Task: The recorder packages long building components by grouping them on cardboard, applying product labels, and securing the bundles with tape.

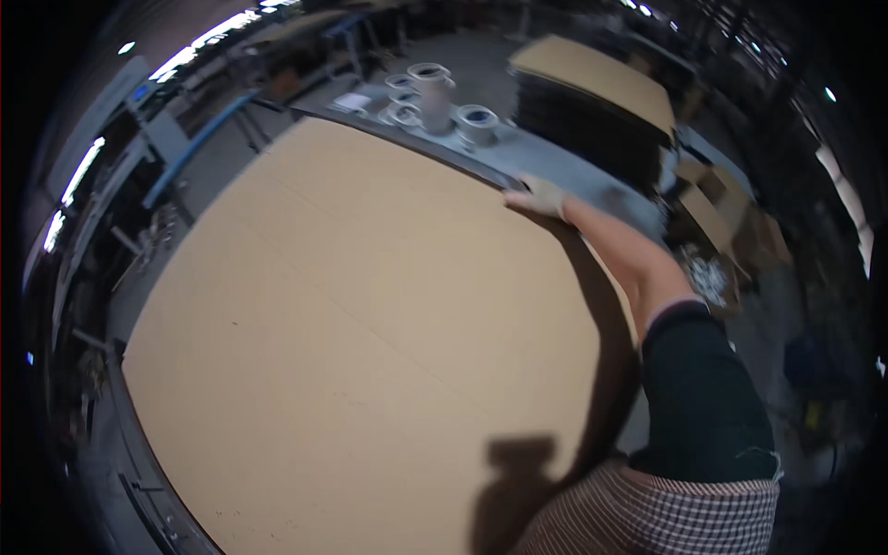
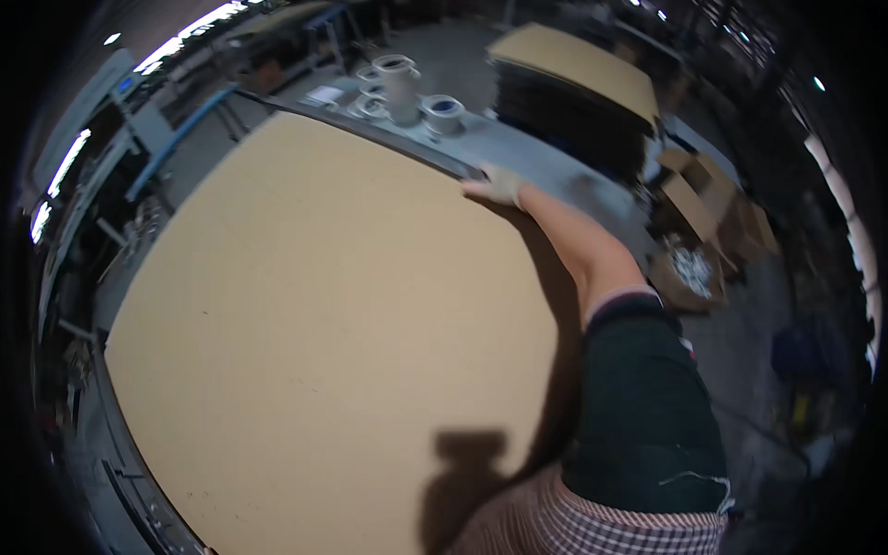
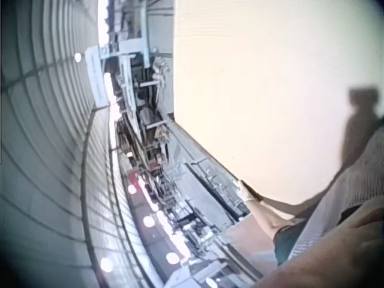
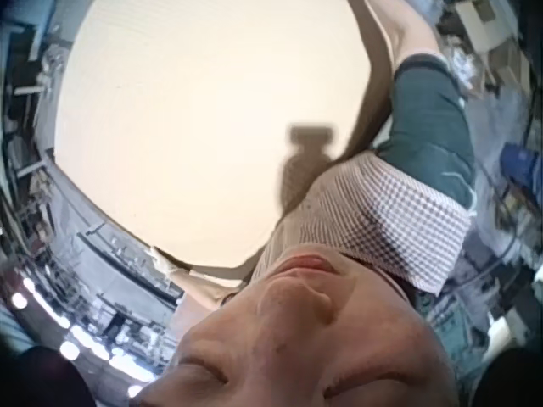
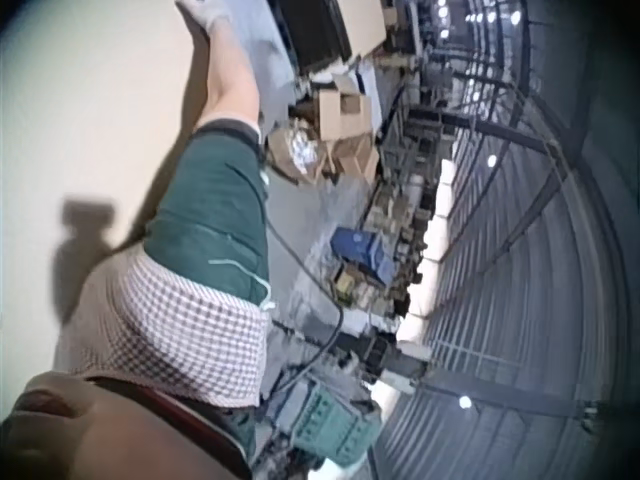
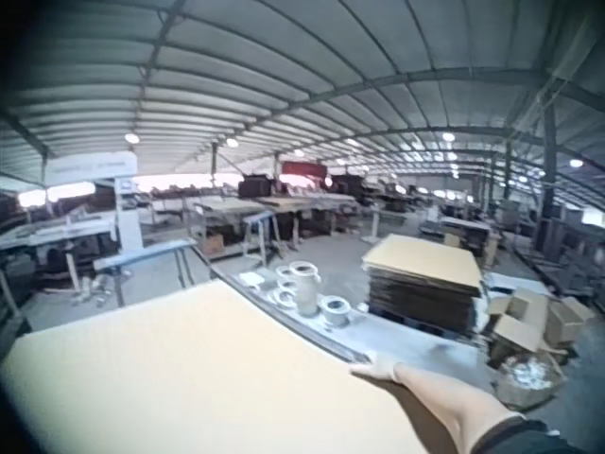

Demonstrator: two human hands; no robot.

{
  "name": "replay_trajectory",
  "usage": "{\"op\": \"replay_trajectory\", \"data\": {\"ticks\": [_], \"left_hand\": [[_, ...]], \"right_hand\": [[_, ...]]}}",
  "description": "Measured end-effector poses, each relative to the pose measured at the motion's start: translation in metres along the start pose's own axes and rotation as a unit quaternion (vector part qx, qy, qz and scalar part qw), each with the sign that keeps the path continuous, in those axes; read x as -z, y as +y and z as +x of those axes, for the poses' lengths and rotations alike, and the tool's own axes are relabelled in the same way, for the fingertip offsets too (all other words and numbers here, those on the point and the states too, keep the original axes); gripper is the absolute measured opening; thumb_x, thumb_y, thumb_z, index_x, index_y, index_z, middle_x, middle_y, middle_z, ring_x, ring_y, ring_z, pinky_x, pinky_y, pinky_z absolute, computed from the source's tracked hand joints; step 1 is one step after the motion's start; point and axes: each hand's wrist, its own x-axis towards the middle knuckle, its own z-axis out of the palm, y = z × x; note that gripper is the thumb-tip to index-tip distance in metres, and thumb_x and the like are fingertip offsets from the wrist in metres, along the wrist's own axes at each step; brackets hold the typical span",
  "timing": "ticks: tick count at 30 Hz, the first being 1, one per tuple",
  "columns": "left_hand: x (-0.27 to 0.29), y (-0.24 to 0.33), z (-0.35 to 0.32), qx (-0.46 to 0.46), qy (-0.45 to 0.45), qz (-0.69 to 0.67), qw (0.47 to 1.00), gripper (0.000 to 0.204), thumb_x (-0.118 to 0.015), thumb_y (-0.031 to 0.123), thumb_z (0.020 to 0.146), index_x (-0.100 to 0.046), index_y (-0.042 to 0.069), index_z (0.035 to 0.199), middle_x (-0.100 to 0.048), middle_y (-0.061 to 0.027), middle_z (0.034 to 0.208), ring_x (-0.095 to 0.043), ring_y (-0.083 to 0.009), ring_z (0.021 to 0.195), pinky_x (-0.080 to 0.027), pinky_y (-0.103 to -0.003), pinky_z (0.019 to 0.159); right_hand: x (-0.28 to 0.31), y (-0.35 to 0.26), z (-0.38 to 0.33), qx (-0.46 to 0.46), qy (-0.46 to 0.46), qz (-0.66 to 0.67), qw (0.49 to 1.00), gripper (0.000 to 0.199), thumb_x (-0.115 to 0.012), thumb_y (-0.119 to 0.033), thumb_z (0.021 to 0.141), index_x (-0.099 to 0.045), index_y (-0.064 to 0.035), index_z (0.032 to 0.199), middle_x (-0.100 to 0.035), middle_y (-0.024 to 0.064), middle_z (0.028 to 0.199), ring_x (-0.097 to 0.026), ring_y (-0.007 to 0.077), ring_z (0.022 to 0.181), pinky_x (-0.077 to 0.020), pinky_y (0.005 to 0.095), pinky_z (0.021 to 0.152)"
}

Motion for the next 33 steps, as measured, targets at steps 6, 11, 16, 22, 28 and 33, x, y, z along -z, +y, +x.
{"op": "replay_trajectory", "data": {"ticks": [6, 11, 16, 22, 28, 33], "left_hand": [[0.048, -0.075, -0.201, -0.059, 0.085, 0.004, 0.995, 0.046, -0.047, 0.045, 0.1, -0.065, 0.004, 0.113, -0.066, -0.0087, 0.112, -0.064, -0.0229, 0.098, -0.052, -0.039, 0.083], [-0.001, -0.115, -0.27, 0.039, 0.133, -0.091, 0.986, 0.046, -0.05, 0.044, 0.099, -0.065, 0.003, 0.113, -0.066, -0.0103, 0.112, -0.064, -0.0234, 0.097, -0.053, -0.039, 0.082], [-0.01, -0.151, -0.306, 0.055, 0.172, -0.144, 0.973, 0.047, -0.052, 0.044, 0.098, -0.066, 0.002, 0.112, -0.067, -0.012, 0.111, -0.065, -0.0239, 0.096, -0.053, -0.039, 0.081], [0.006, -0.179, -0.325, 0.057, 0.23, -0.168, 0.957, 0.047, -0.055, 0.043, 0.096, -0.067, 0.0, 0.112, -0.068, -0.014, 0.109, -0.066, -0.0246, 0.095, -0.054, -0.039, 0.08], [-0.005, -0.202, -0.314, 0.082, 0.249, -0.169, 0.95, 0.048, -0.058, 0.042, 0.094, -0.068, -0.002, 0.111, -0.068, -0.0159, 0.108, -0.066, -0.0252, 0.094, -0.054, -0.039, 0.079], [0.018, -0.197, -0.319, 0.077, 0.298, -0.144, 0.941, 0.049, -0.061, 0.042, 0.093, -0.068, -0.003, 0.111, -0.069, -0.0176, 0.107, -0.067, -0.0257, 0.093, -0.054, -0.039, 0.078]], "right_hand": [[0.071, 0.053, -0.16, 0.06, 0.23, -0.092, 0.967, 0.073, -0.064, -0.048, 0.089, -0.045, 0.0002, 0.14, -0.049, 0.0303, 0.137, -0.047, 0.0416, 0.13, -0.038, 0.0444, 0.109], [0.005, 0.169, -0.281, -0.223, 0.306, 0.045, 0.924, 0.065, -0.067, -0.043, 0.089, -0.051, 0.001, 0.134, -0.058, 0.0236, 0.128, -0.055, 0.0343, 0.122, -0.0423, 0.0399, 0.104], [-0.004, 0.16, -0.264, -0.323, 0.387, 0.418, 0.756, 0.059, -0.073, -0.038, 0.086, -0.059, 0.0045, 0.124, -0.065, 0.0168, 0.115, -0.06, 0.0254, 0.107, -0.0459, 0.0362, 0.096], [0.031, 0.209, -0.269, -0.213, 0.19, 0.738, 0.611, 0.054, -0.068, -0.043, 0.089, -0.067, 0.005, 0.113, -0.067, 0.0162, 0.121, -0.058, 0.0294, 0.12, -0.043, 0.0382, 0.1], [-0.016, 0.324, -0.267, -0.364, 0.333, 0.228, 0.84, 0.057, -0.063, -0.049, 0.091, -0.068, 0.0029, 0.115, -0.068, 0.0184, 0.118, -0.057, 0.0311, 0.121, -0.0425, 0.0388, 0.102], [0.031, 0.23, -0.286, -0.3, 0.203, 0.706, 0.608, 0.037, -0.069, -0.039, 0.089, -0.067, -0.0029, 0.097, -0.07, 0.0112, 0.089, -0.067, 0.0269, 0.077, -0.0561, 0.042, 0.071]]}}
